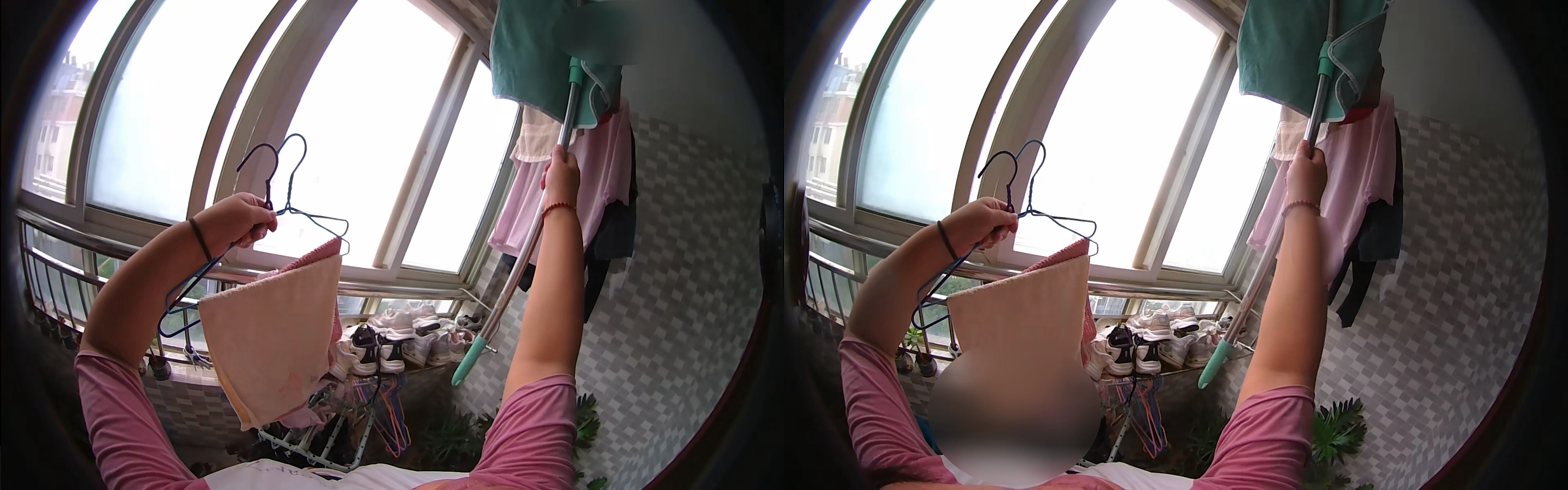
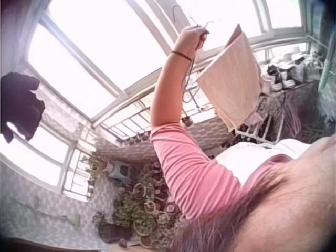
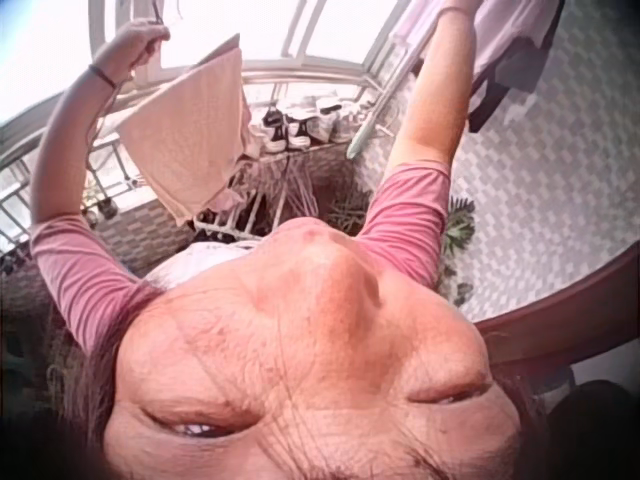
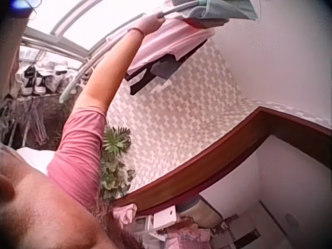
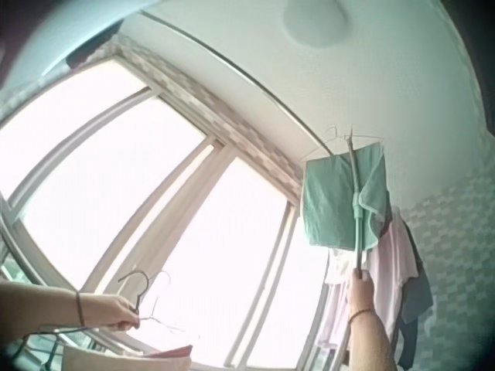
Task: The person places clothes and a towel onto hangers, then uses a reacher tool to hang them on a high rack on a balcony before picking up shoes and a bucket.
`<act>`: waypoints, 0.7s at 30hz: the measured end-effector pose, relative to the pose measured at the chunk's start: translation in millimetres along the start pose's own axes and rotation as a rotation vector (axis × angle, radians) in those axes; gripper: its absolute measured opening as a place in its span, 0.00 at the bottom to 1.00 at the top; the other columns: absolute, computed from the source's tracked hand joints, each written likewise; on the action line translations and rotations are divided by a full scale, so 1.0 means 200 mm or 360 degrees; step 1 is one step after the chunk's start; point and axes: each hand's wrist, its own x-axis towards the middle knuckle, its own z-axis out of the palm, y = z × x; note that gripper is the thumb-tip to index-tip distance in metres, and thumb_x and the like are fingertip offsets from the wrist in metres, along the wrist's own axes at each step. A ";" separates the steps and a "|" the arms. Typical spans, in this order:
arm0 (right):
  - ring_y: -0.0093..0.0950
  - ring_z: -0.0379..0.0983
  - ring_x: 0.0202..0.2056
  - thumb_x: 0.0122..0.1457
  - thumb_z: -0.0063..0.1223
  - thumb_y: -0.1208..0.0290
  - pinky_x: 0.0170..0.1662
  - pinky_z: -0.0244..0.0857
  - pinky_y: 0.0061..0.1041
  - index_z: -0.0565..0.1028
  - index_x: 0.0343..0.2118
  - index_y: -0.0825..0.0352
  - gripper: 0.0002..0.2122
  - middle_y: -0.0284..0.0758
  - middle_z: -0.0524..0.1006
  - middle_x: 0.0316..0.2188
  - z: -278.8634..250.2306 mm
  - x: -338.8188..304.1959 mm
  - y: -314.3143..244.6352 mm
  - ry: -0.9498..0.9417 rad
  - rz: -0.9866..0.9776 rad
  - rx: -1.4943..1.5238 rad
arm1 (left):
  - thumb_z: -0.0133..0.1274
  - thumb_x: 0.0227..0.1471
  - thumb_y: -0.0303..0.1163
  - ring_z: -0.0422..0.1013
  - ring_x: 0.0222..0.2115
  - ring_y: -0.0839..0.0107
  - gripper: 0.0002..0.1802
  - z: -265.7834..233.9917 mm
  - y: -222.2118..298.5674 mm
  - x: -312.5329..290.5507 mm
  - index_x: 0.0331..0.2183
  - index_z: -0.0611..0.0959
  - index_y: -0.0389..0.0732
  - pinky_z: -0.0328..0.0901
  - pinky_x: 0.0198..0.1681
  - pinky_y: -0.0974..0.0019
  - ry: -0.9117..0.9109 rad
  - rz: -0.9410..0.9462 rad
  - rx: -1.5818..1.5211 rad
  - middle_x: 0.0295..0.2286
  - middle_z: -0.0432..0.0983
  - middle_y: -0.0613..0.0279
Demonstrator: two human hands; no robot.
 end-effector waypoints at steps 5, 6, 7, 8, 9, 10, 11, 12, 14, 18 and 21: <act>0.39 0.71 0.43 0.60 0.33 0.55 0.46 0.65 0.34 0.71 0.42 0.70 0.22 0.46 0.74 0.40 0.17 0.26 -0.01 -0.0001 0.0114 -0.0642 | 0.45 0.52 0.29 0.57 0.08 0.81 0.11 -0.05 -0.05 -0.01 0.20 0.74 0.37 0.51 0.10 0.77 0.0045 0.0035 -0.0024 0.10 0.64 0.67; 0.40 0.70 0.45 0.60 0.32 0.55 0.49 0.63 0.35 0.71 0.42 0.70 0.22 0.47 0.74 0.41 0.19 0.27 -0.01 -0.0003 0.0151 -0.0670 | 0.44 0.53 0.29 0.56 0.07 0.81 0.11 -0.05 -0.06 -0.01 0.20 0.74 0.37 0.50 0.10 0.77 0.0048 0.0038 -0.0026 0.10 0.64 0.68; 0.40 0.71 0.44 0.60 0.32 0.55 0.47 0.64 0.34 0.71 0.42 0.71 0.23 0.47 0.74 0.40 0.21 0.28 -0.01 0.0027 0.0116 -0.0763 | 0.44 0.53 0.29 0.56 0.07 0.82 0.12 -0.05 -0.06 -0.01 0.20 0.74 0.38 0.49 0.10 0.77 0.0046 0.0044 -0.0028 0.10 0.64 0.68; 0.40 0.71 0.44 0.60 0.31 0.55 0.47 0.64 0.34 0.71 0.42 0.71 0.23 0.47 0.74 0.40 0.20 0.29 0.00 0.0042 0.0088 -0.0820 | 0.44 0.53 0.30 0.56 0.08 0.82 0.12 -0.04 -0.06 -0.01 0.20 0.74 0.38 0.49 0.10 0.77 0.0039 0.0047 -0.0024 0.10 0.64 0.68; 0.40 0.71 0.43 0.60 0.31 0.55 0.47 0.65 0.34 0.70 0.43 0.71 0.23 0.47 0.74 0.40 0.21 0.27 0.00 0.0050 0.0059 -0.0874 | 0.44 0.53 0.30 0.56 0.08 0.82 0.12 -0.04 -0.06 -0.02 0.21 0.74 0.38 0.49 0.10 0.77 0.0039 0.0045 -0.0021 0.10 0.64 0.68; 0.40 0.71 0.43 0.60 0.31 0.55 0.47 0.65 0.34 0.70 0.43 0.71 0.23 0.47 0.74 0.40 0.22 0.25 -0.01 0.0059 0.0031 -0.0929 | 0.44 0.53 0.30 0.56 0.08 0.82 0.12 -0.04 -0.06 -0.02 0.21 0.74 0.38 0.49 0.10 0.77 0.0037 0.0044 -0.0019 0.10 0.64 0.68; 0.41 0.71 0.43 0.60 0.31 0.55 0.47 0.65 0.34 0.70 0.43 0.71 0.23 0.47 0.74 0.40 0.22 0.23 0.00 0.0066 0.0041 -0.0917 | 0.44 0.53 0.30 0.56 0.08 0.82 0.12 -0.03 -0.05 -0.02 0.21 0.73 0.38 0.49 0.10 0.77 0.0023 0.0053 -0.0010 0.10 0.63 0.68; 0.41 0.71 0.43 0.60 0.31 0.55 0.46 0.65 0.34 0.70 0.42 0.71 0.23 0.47 0.74 0.40 0.22 0.20 0.01 0.0071 0.0050 -0.0902 | 0.44 0.53 0.30 0.56 0.08 0.81 0.12 -0.03 -0.05 -0.03 0.21 0.73 0.38 0.49 0.10 0.77 0.0013 0.0062 -0.0001 0.10 0.63 0.68; 0.41 0.71 0.42 0.60 0.30 0.55 0.46 0.65 0.35 0.70 0.42 0.71 0.23 0.48 0.74 0.39 0.21 0.16 0.03 0.0077 0.0049 -0.0869 | 0.44 0.53 0.31 0.56 0.07 0.81 0.12 -0.01 -0.04 -0.03 0.21 0.73 0.38 0.49 0.10 0.76 -0.0010 0.0082 0.0004 0.10 0.63 0.68; 0.43 0.71 0.41 0.60 0.31 0.54 0.45 0.65 0.35 0.70 0.40 0.71 0.22 0.48 0.74 0.38 0.16 0.04 0.11 0.0063 -0.0008 -0.0829 | 0.43 0.53 0.31 0.55 0.06 0.80 0.12 0.02 -0.02 -0.04 0.20 0.73 0.38 0.48 0.09 0.76 -0.0055 0.0109 0.0020 0.10 0.63 0.67; 0.44 0.71 0.40 0.60 0.32 0.54 0.45 0.64 0.36 0.70 0.39 0.72 0.23 0.49 0.74 0.37 0.09 -0.01 0.18 0.0055 -0.0019 -0.0802 | 0.44 0.53 0.30 0.55 0.08 0.80 0.12 0.08 0.04 -0.06 0.20 0.73 0.37 0.49 0.10 0.76 -0.0032 0.0067 0.0031 0.10 0.63 0.67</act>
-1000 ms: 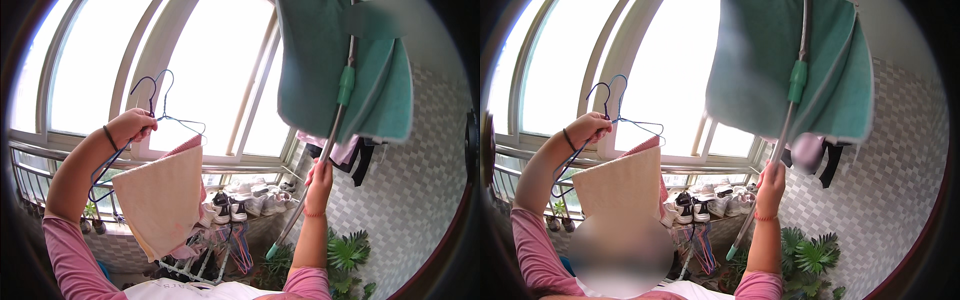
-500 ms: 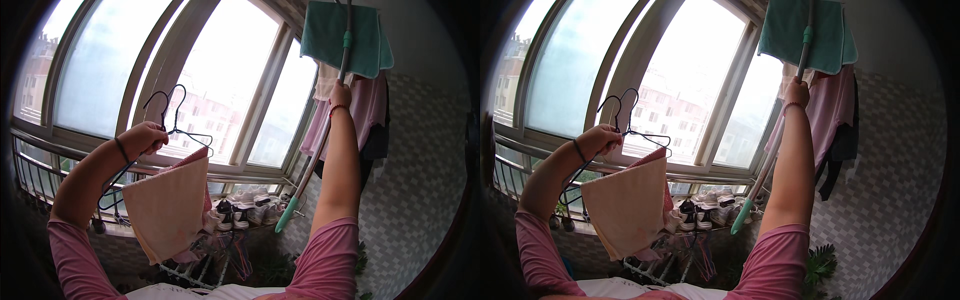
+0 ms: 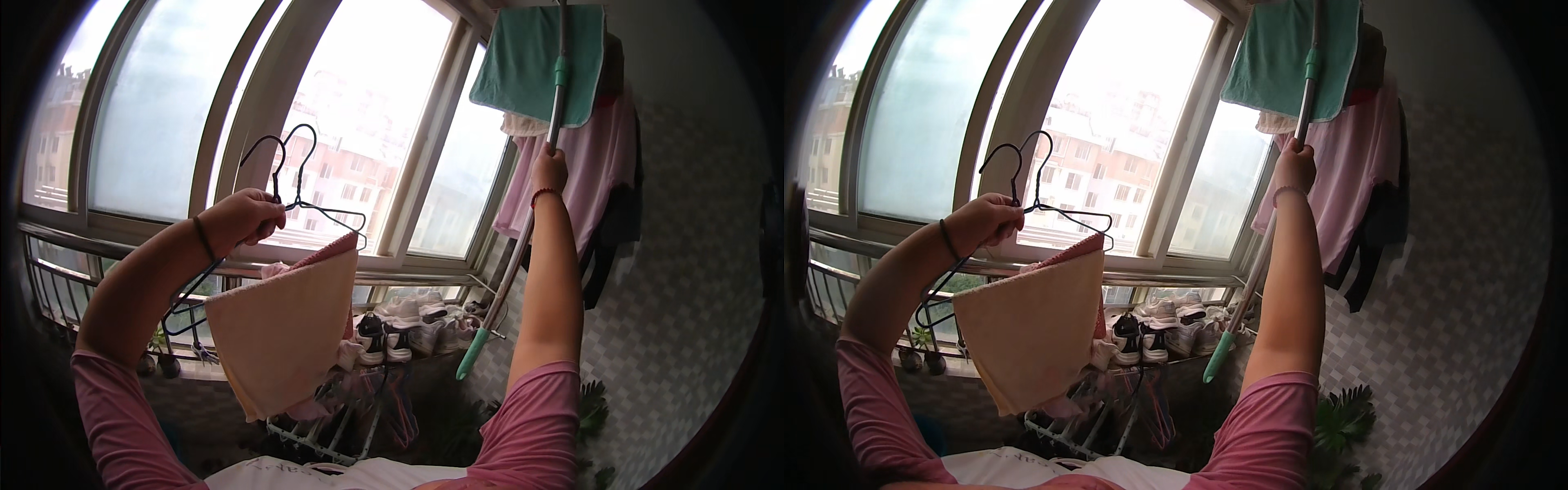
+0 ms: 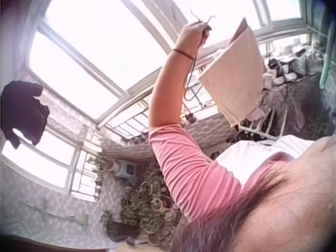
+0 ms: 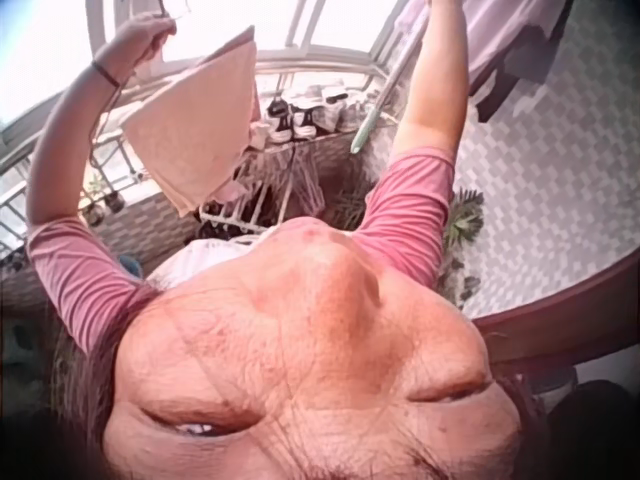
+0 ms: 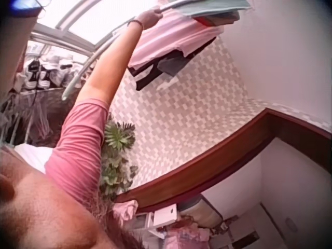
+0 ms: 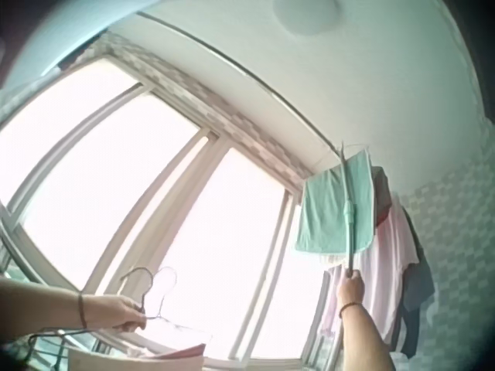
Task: The person places clothes and a towel onto hangers, then uses a reacher tool to hang them on a high rack on a balcony before picking up shoes and a bucket.
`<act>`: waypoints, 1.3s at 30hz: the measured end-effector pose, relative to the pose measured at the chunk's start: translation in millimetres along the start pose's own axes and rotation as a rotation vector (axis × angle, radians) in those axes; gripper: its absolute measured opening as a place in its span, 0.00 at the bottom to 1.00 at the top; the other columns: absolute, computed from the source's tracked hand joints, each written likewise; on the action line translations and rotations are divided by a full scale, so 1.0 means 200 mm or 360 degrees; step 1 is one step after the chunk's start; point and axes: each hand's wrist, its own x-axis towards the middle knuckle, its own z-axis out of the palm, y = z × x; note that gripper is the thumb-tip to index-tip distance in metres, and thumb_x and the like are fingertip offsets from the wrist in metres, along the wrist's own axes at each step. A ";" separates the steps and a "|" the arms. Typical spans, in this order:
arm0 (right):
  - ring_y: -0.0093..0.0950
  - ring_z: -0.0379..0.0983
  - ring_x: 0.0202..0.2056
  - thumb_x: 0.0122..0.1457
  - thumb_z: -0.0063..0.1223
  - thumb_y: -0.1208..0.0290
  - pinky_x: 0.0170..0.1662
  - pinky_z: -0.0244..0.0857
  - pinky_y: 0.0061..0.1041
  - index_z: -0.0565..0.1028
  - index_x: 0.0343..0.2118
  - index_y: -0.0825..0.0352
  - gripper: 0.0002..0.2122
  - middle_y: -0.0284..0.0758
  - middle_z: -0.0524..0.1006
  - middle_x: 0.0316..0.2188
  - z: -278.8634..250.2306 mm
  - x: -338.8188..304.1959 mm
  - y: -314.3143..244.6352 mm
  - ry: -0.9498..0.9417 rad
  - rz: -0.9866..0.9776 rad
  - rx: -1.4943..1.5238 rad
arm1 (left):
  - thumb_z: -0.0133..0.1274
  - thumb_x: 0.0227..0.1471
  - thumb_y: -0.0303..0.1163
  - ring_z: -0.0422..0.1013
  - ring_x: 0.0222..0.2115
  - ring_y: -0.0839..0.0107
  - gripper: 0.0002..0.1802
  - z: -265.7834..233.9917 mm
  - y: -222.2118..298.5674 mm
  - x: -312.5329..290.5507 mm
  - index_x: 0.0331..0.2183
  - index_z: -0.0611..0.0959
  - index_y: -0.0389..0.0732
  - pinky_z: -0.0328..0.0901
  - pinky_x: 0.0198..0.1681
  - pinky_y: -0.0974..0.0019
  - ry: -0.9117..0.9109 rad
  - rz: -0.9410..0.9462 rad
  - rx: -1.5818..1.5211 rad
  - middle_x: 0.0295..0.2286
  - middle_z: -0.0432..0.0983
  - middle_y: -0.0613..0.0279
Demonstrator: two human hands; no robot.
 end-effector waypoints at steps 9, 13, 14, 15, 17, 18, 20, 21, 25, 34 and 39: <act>0.15 0.54 0.13 0.61 0.38 0.53 0.16 0.48 0.15 0.63 0.28 0.61 0.15 0.25 0.60 0.15 -0.29 -1.31 0.47 -0.1293 0.0609 0.1531 | 0.41 0.57 0.36 0.53 0.07 0.82 0.16 0.04 0.07 0.12 0.23 0.73 0.36 0.48 0.10 0.76 -0.0023 0.0032 0.0167 0.10 0.61 0.70; 0.16 0.57 0.11 0.58 0.40 0.47 0.15 0.50 0.15 0.65 0.27 0.63 0.20 0.27 0.63 0.12 -0.55 -2.13 0.76 -0.1885 0.1070 0.1521 | 0.42 0.57 0.38 0.52 0.08 0.84 0.16 0.06 0.14 0.17 0.25 0.74 0.36 0.48 0.11 0.78 0.0015 0.0091 0.0279 0.10 0.60 0.71; 0.15 0.57 0.12 0.58 0.40 0.47 0.15 0.50 0.15 0.66 0.26 0.63 0.20 0.27 0.63 0.12 -0.59 -2.29 0.86 -0.1919 0.1083 0.1436 | 0.42 0.57 0.39 0.51 0.08 0.85 0.16 0.08 0.16 0.19 0.26 0.74 0.35 0.48 0.11 0.79 0.0055 0.0083 0.0331 0.10 0.60 0.72; 0.15 0.57 0.12 0.58 0.41 0.48 0.14 0.50 0.14 0.66 0.26 0.64 0.20 0.27 0.63 0.12 -0.62 -2.43 0.95 -0.1959 0.1090 0.1356 | 0.43 0.57 0.38 0.51 0.08 0.85 0.16 0.08 0.16 0.20 0.27 0.74 0.34 0.49 0.11 0.81 0.0055 0.0093 0.0322 0.10 0.60 0.72; 0.15 0.57 0.12 0.58 0.41 0.48 0.15 0.50 0.13 0.67 0.26 0.65 0.20 0.27 0.64 0.12 -0.66 -2.63 1.12 -0.1988 0.1081 0.1313 | 0.44 0.56 0.38 0.51 0.08 0.86 0.16 0.07 0.14 0.24 0.28 0.74 0.33 0.49 0.11 0.81 0.0068 0.0086 0.0306 0.10 0.60 0.72; 0.14 0.58 0.15 0.58 0.42 0.47 0.17 0.51 0.14 0.68 0.26 0.65 0.21 0.27 0.65 0.14 -0.70 -2.66 1.15 -0.2056 0.1116 0.1272 | 0.44 0.56 0.39 0.51 0.08 0.85 0.16 0.08 0.15 0.25 0.27 0.74 0.35 0.48 0.10 0.81 0.0089 0.0084 0.0318 0.09 0.59 0.72; 0.14 0.58 0.17 0.57 0.42 0.46 0.19 0.51 0.14 0.69 0.25 0.66 0.22 0.26 0.66 0.16 -0.76 -2.72 1.21 -0.2073 0.1091 0.1293 | 0.45 0.56 0.40 0.51 0.06 0.84 0.16 0.10 0.16 0.26 0.25 0.74 0.38 0.48 0.10 0.79 0.0129 0.0093 0.0338 0.08 0.58 0.73; 0.13 0.58 0.17 0.57 0.42 0.46 0.20 0.51 0.15 0.69 0.25 0.66 0.23 0.26 0.67 0.16 -0.77 -2.74 1.20 -0.2080 0.1075 0.1309 | 0.44 0.56 0.40 0.51 0.06 0.84 0.16 0.09 0.16 0.26 0.25 0.74 0.38 0.48 0.10 0.79 0.0106 0.0094 0.0332 0.08 0.58 0.73; 0.12 0.56 0.17 0.58 0.42 0.49 0.20 0.50 0.13 0.70 0.25 0.67 0.22 0.24 0.66 0.16 -0.74 -2.81 1.22 -0.2055 0.1187 0.1418 | 0.44 0.56 0.39 0.51 0.06 0.84 0.15 0.05 0.16 0.27 0.23 0.72 0.39 0.48 0.10 0.80 0.0036 0.0111 0.0437 0.08 0.58 0.73; 0.12 0.56 0.16 0.58 0.42 0.48 0.19 0.49 0.14 0.69 0.23 0.67 0.22 0.24 0.65 0.14 -0.68 -2.78 1.22 -0.2082 0.1183 0.1364 | 0.44 0.57 0.38 0.52 0.06 0.86 0.20 0.08 0.19 0.25 0.16 0.71 0.42 0.50 0.10 0.82 0.0072 0.0145 0.0319 0.07 0.60 0.73; 0.15 0.60 0.18 0.55 0.43 0.44 0.21 0.53 0.16 0.70 0.24 0.67 0.25 0.28 0.69 0.17 -0.64 -2.77 1.24 -0.2168 0.1211 0.1363 | 0.43 0.57 0.38 0.53 0.06 0.86 0.20 0.04 0.18 0.25 0.16 0.71 0.41 0.51 0.10 0.82 -0.0065 0.0154 0.0388 0.07 0.59 0.73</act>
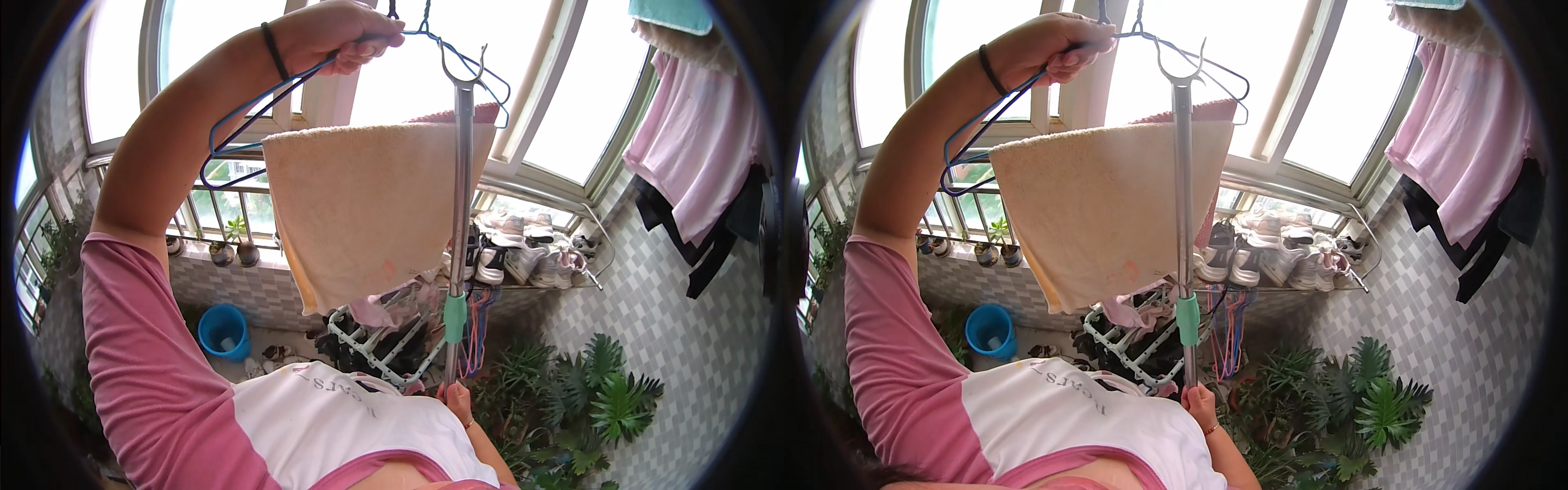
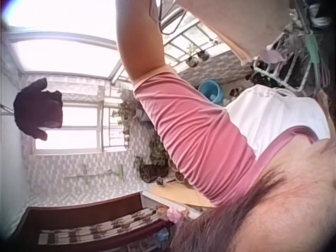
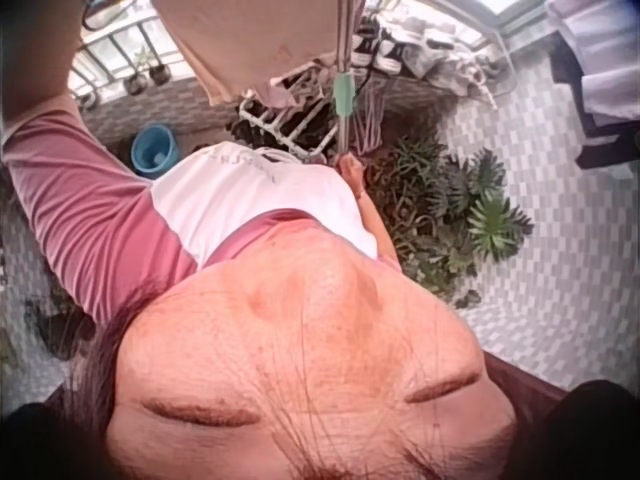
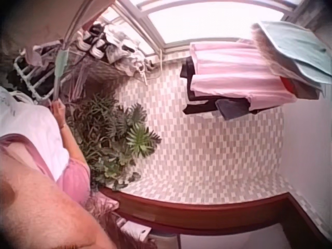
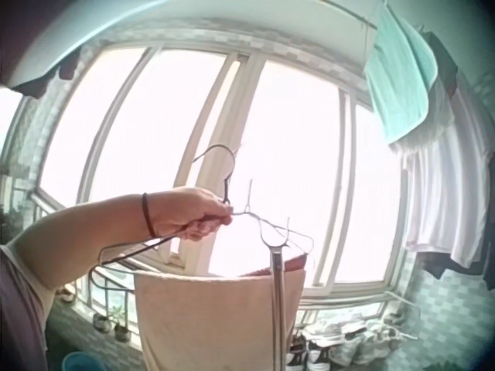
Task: The person places clothes and a towel onto hangers, then uses a reacher tool to hang them on a high rack on a balcony before picking up shoes and a bucket.
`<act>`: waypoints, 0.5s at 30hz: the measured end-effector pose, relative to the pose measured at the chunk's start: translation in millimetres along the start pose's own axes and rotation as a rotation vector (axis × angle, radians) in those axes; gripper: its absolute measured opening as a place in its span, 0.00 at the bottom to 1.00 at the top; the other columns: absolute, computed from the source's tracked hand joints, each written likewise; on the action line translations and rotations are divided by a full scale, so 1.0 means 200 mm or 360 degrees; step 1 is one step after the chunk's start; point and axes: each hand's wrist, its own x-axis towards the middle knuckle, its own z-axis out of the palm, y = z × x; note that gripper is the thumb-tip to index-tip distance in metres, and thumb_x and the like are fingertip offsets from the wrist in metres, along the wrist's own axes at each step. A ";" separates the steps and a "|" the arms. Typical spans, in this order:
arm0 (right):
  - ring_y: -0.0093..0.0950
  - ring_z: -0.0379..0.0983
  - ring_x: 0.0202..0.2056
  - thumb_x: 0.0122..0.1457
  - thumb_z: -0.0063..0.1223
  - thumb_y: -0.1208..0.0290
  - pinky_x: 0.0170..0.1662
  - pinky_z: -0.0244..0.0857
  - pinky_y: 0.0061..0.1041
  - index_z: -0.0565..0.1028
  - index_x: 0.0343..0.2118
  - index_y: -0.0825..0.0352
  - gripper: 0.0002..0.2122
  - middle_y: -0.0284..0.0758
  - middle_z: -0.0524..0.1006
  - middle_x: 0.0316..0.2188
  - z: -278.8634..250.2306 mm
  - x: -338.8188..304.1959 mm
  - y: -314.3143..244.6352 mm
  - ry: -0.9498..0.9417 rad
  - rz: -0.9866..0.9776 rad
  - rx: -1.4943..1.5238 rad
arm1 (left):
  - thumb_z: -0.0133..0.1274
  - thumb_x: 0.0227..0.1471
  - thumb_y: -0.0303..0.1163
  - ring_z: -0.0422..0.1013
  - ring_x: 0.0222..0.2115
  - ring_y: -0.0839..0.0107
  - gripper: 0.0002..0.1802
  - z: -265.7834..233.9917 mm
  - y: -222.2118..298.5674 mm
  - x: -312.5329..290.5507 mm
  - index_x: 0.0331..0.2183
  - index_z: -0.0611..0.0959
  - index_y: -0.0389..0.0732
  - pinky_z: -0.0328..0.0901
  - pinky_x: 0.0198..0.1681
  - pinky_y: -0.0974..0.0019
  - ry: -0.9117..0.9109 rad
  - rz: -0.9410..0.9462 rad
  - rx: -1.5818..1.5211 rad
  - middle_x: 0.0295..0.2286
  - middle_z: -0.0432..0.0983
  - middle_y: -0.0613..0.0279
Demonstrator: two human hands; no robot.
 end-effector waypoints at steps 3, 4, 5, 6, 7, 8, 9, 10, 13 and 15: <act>0.14 0.59 0.18 0.56 0.43 0.46 0.21 0.52 0.16 0.70 0.24 0.67 0.23 0.27 0.68 0.16 -0.01 0.00 0.05 0.0008 -0.0056 0.0008 | 0.42 0.57 0.39 0.55 0.06 0.86 0.20 0.02 0.02 0.00 0.18 0.73 0.39 0.53 0.11 0.83 0.0013 -0.0002 -0.0010 0.07 0.60 0.72; 0.13 0.57 0.17 0.57 0.43 0.47 0.20 0.50 0.15 0.70 0.23 0.67 0.22 0.26 0.67 0.15 0.01 0.00 0.07 0.0016 -0.0098 0.0020 | 0.42 0.57 0.39 0.55 0.06 0.86 0.19 0.03 0.02 0.00 0.19 0.74 0.38 0.53 0.11 0.83 0.0022 0.0030 -0.0003 0.08 0.61 0.72; 0.13 0.56 0.16 0.58 0.43 0.49 0.19 0.48 0.15 0.69 0.23 0.67 0.22 0.25 0.66 0.14 0.02 0.01 0.08 0.0025 -0.0141 0.0032 | 0.42 0.58 0.39 0.56 0.06 0.87 0.19 0.03 0.02 0.00 0.21 0.75 0.37 0.54 0.11 0.83 0.0032 0.0062 0.0005 0.08 0.62 0.72; 0.13 0.56 0.16 0.58 0.43 0.49 0.19 0.48 0.15 0.69 0.23 0.67 0.22 0.25 0.66 0.14 0.01 0.01 0.11 0.0027 -0.0144 0.0049 | 0.42 0.58 0.39 0.57 0.06 0.87 0.19 0.05 0.03 -0.01 0.23 0.76 0.36 0.54 0.11 0.84 0.0097 0.0012 0.0014 0.09 0.64 0.71; 0.13 0.56 0.16 0.58 0.43 0.49 0.19 0.48 0.15 0.70 0.23 0.67 0.22 0.25 0.66 0.14 0.01 0.01 0.14 0.0029 -0.0148 0.0066 | 0.42 0.58 0.39 0.57 0.06 0.87 0.19 0.07 0.04 -0.01 0.25 0.77 0.35 0.55 0.11 0.84 0.0163 -0.0038 0.0024 0.10 0.65 0.71; 0.13 0.56 0.16 0.58 0.43 0.49 0.19 0.48 0.16 0.70 0.23 0.67 0.22 0.25 0.66 0.14 0.00 0.01 0.16 0.0032 -0.0152 0.0081 | 0.42 0.58 0.40 0.58 0.07 0.87 0.19 0.10 0.05 -0.01 0.27 0.77 0.34 0.55 0.11 0.84 0.0228 -0.0086 0.0033 0.12 0.67 0.70; 0.14 0.59 0.18 0.57 0.43 0.48 0.21 0.52 0.16 0.70 0.24 0.67 0.22 0.26 0.68 0.16 -0.01 0.01 0.19 0.0004 -0.0120 0.0076 | 0.42 0.58 0.39 0.58 0.07 0.87 0.18 0.13 0.06 -0.02 0.28 0.77 0.34 0.55 0.11 0.85 0.0274 -0.0084 0.0097 0.13 0.68 0.69; 0.15 0.62 0.20 0.57 0.43 0.47 0.23 0.55 0.16 0.70 0.25 0.68 0.23 0.27 0.70 0.18 -0.03 0.01 0.21 -0.0021 -0.0088 0.0069 | 0.42 0.57 0.39 0.59 0.07 0.87 0.18 0.16 0.08 -0.02 0.29 0.77 0.34 0.54 0.11 0.85 0.0319 -0.0079 0.0160 0.14 0.68 0.69; 0.14 0.59 0.18 0.57 0.43 0.48 0.21 0.52 0.16 0.70 0.25 0.67 0.22 0.26 0.68 0.16 0.00 0.02 0.19 0.0020 -0.0190 0.0050 | 0.42 0.57 0.39 0.60 0.09 0.87 0.18 0.15 0.05 0.00 0.30 0.77 0.33 0.54 0.11 0.85 0.0388 -0.0150 0.0193 0.15 0.69 0.68; 0.13 0.56 0.16 0.58 0.43 0.49 0.19 0.48 0.15 0.70 0.24 0.67 0.22 0.25 0.66 0.14 0.03 0.01 0.15 0.0072 -0.0251 0.0063 | 0.42 0.58 0.40 0.60 0.09 0.88 0.18 0.12 0.04 0.02 0.30 0.77 0.33 0.53 0.10 0.84 0.0344 -0.0195 0.0209 0.15 0.68 0.68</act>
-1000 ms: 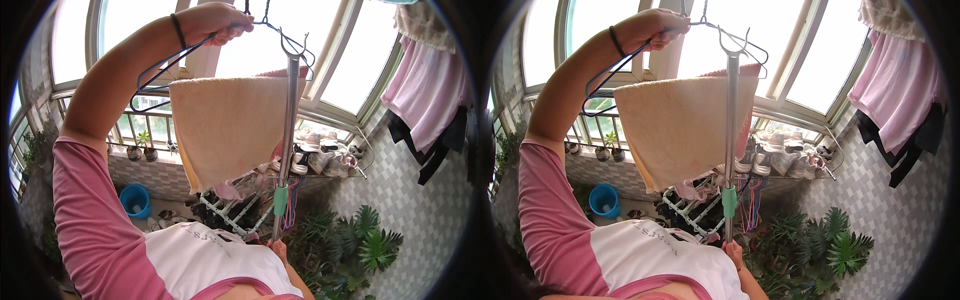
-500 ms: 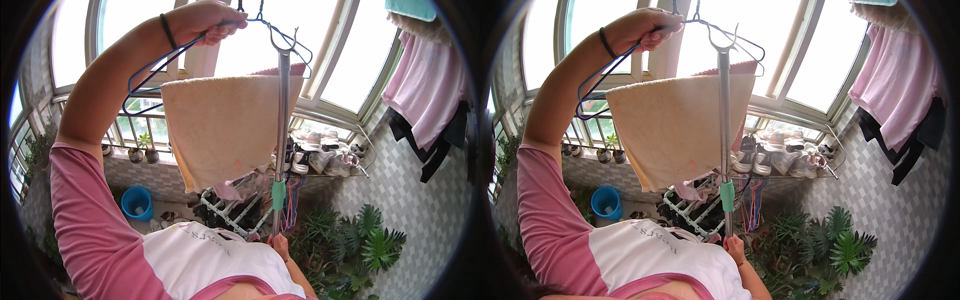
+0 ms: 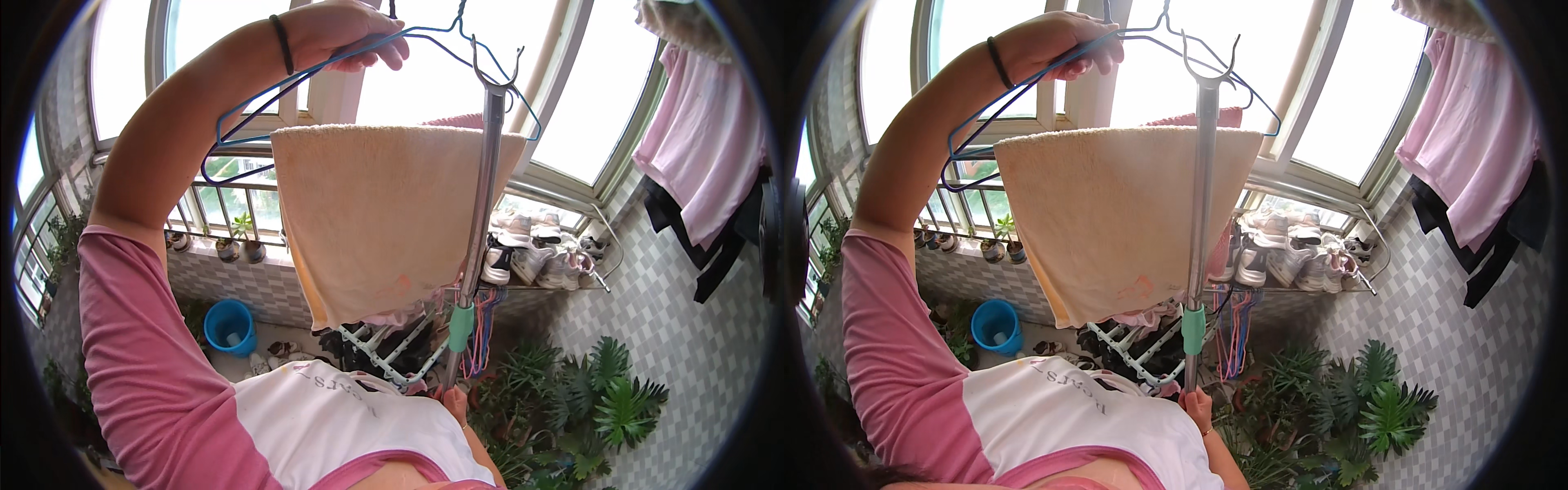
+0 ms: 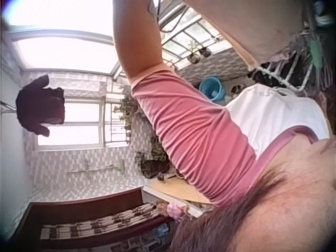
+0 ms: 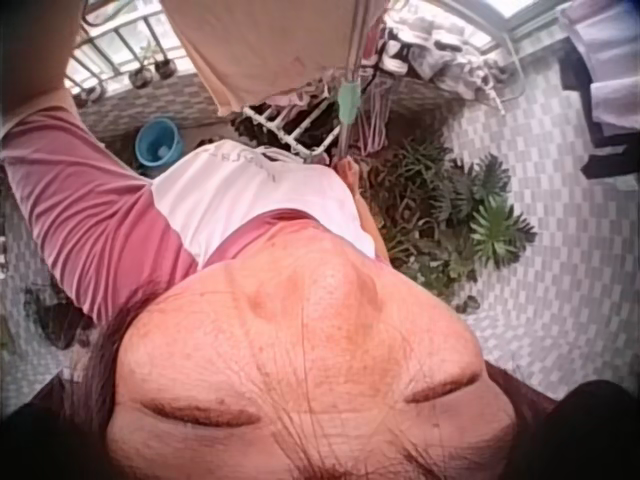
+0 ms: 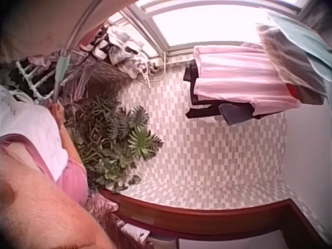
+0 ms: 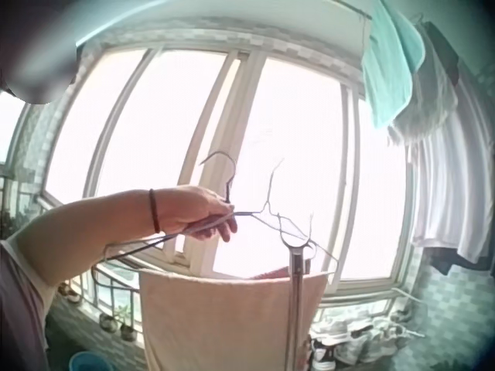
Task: The person places clothes and a towel onto hangers, then uses a reacher tool to hang them on a high rack on a balcony before picking up shoes and a bucket.
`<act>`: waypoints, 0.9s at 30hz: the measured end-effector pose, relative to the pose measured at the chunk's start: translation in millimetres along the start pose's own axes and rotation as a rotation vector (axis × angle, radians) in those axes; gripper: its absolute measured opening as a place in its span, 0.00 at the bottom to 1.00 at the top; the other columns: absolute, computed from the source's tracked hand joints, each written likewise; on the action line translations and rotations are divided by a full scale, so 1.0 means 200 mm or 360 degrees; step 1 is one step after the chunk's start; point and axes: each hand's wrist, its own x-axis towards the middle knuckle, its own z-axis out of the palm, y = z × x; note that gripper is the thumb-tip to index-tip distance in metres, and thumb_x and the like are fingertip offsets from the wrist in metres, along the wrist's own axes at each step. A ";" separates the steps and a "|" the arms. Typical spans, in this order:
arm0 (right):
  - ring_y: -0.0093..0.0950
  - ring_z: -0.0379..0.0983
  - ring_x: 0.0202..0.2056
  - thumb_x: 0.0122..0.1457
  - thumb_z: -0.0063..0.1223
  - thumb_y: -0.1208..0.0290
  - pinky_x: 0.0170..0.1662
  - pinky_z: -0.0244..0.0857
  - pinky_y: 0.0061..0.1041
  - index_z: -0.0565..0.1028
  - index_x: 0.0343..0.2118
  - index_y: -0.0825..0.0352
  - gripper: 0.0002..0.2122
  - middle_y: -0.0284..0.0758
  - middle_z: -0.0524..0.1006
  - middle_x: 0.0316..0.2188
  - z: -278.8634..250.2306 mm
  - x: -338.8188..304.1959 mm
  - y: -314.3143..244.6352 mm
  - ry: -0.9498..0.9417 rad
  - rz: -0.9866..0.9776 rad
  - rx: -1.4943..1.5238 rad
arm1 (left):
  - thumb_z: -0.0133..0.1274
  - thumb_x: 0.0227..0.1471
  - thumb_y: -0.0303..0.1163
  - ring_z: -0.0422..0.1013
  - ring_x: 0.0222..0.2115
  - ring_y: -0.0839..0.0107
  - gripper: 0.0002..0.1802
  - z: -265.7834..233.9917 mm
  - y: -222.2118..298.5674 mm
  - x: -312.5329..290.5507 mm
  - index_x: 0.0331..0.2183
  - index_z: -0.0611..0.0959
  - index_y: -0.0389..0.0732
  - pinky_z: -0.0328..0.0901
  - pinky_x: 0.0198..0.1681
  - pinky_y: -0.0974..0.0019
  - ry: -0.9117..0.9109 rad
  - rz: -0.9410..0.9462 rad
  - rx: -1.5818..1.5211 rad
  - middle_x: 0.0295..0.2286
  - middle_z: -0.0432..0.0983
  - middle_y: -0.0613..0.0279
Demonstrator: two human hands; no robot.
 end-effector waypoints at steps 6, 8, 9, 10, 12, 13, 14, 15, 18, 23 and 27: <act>0.18 0.60 0.14 0.57 0.40 0.45 0.17 0.54 0.17 0.67 0.28 0.67 0.23 0.30 0.65 0.12 -0.03 0.03 -0.23 0.0083 0.0006 0.0103 | 0.39 0.59 0.41 0.53 0.11 0.88 0.18 -0.13 -0.09 0.00 0.33 0.76 0.35 0.48 0.13 0.82 -0.0231 0.0170 0.0193 0.14 0.61 0.73; 0.18 0.59 0.15 0.58 0.41 0.47 0.18 0.54 0.16 0.67 0.30 0.67 0.22 0.31 0.65 0.14 -0.02 0.09 -0.36 0.0134 -0.0161 0.0198 | 0.38 0.58 0.36 0.52 0.11 0.85 0.13 -0.23 -0.17 -0.03 0.28 0.74 0.39 0.47 0.13 0.80 -0.0081 -0.0084 -0.0086 0.13 0.60 0.72; 0.18 0.59 0.15 0.58 0.41 0.47 0.19 0.54 0.16 0.67 0.30 0.67 0.22 0.31 0.66 0.15 -0.03 0.12 -0.43 0.0157 -0.0230 0.0262 | 0.37 0.57 0.34 0.52 0.11 0.84 0.13 -0.28 -0.24 -0.03 0.25 0.72 0.41 0.46 0.12 0.79 -0.0076 -0.0164 -0.0046 0.12 0.59 0.72; 0.18 0.59 0.16 0.58 0.41 0.48 0.19 0.54 0.16 0.67 0.31 0.67 0.21 0.31 0.66 0.17 -0.01 0.14 -0.52 0.0225 -0.0285 0.0292 | 0.36 0.58 0.36 0.51 0.11 0.85 0.14 -0.27 -0.21 -0.09 0.25 0.71 0.41 0.47 0.12 0.79 -0.0076 -0.0190 0.0137 0.12 0.59 0.73; 0.18 0.59 0.17 0.58 0.41 0.49 0.20 0.55 0.16 0.67 0.32 0.67 0.20 0.31 0.65 0.18 0.00 0.17 -0.64 0.0305 -0.0407 0.0180 | 0.33 0.61 0.40 0.50 0.11 0.84 0.19 -0.29 -0.21 -0.16 0.24 0.72 0.43 0.47 0.13 0.79 -0.0168 -0.0181 -0.0013 0.11 0.58 0.75; 0.18 0.59 0.17 0.59 0.41 0.50 0.20 0.55 0.16 0.67 0.32 0.67 0.20 0.30 0.65 0.18 0.01 0.18 -0.69 0.0343 -0.0450 0.0127 | 0.33 0.61 0.41 0.50 0.12 0.84 0.20 -0.28 -0.21 -0.18 0.24 0.72 0.43 0.48 0.15 0.78 -0.0143 -0.0186 0.0006 0.11 0.58 0.75; 0.17 0.59 0.17 0.60 0.41 0.53 0.20 0.55 0.15 0.66 0.33 0.66 0.17 0.29 0.65 0.19 0.02 0.20 -0.74 0.0394 -0.0583 0.0016 | 0.33 0.61 0.41 0.50 0.12 0.83 0.20 -0.28 -0.20 -0.20 0.23 0.72 0.43 0.48 0.15 0.78 -0.0130 -0.0161 -0.0011 0.11 0.58 0.75; 0.16 0.59 0.17 0.60 0.41 0.55 0.20 0.55 0.15 0.66 0.33 0.66 0.16 0.29 0.65 0.19 0.02 0.22 -0.78 0.0473 -0.0672 -0.0140 | 0.33 0.61 0.40 0.50 0.12 0.83 0.20 -0.28 -0.21 -0.21 0.23 0.72 0.43 0.49 0.16 0.78 -0.0119 -0.0153 -0.0027 0.11 0.58 0.75; 0.14 0.58 0.16 0.62 0.39 0.60 0.19 0.54 0.13 0.66 0.32 0.66 0.12 0.27 0.64 0.18 0.06 0.30 -0.94 0.0696 -0.0878 -0.0522 | 0.33 0.61 0.40 0.50 0.12 0.82 0.20 -0.35 -0.23 -0.25 0.22 0.73 0.43 0.49 0.17 0.77 -0.0050 -0.0088 -0.0069 0.10 0.57 0.75; 0.13 0.55 0.16 0.62 0.37 0.67 0.19 0.51 0.13 0.65 0.31 0.66 0.09 0.25 0.62 0.16 0.13 0.51 -1.34 0.1114 -0.1097 -0.0827 | 0.35 0.60 0.39 0.50 0.12 0.83 0.19 -0.47 -0.30 -0.28 0.23 0.74 0.42 0.49 0.17 0.76 -0.0090 -0.0007 -0.0162 0.11 0.57 0.74; 0.12 0.54 0.16 0.63 0.37 0.65 0.17 0.50 0.13 0.65 0.31 0.65 0.09 0.24 0.60 0.16 0.09 0.77 -1.75 0.1338 -0.1374 -0.1038 | 0.36 0.60 0.39 0.50 0.12 0.83 0.19 -0.55 -0.35 -0.31 0.23 0.74 0.42 0.49 0.17 0.76 -0.0106 0.0007 -0.0189 0.11 0.58 0.74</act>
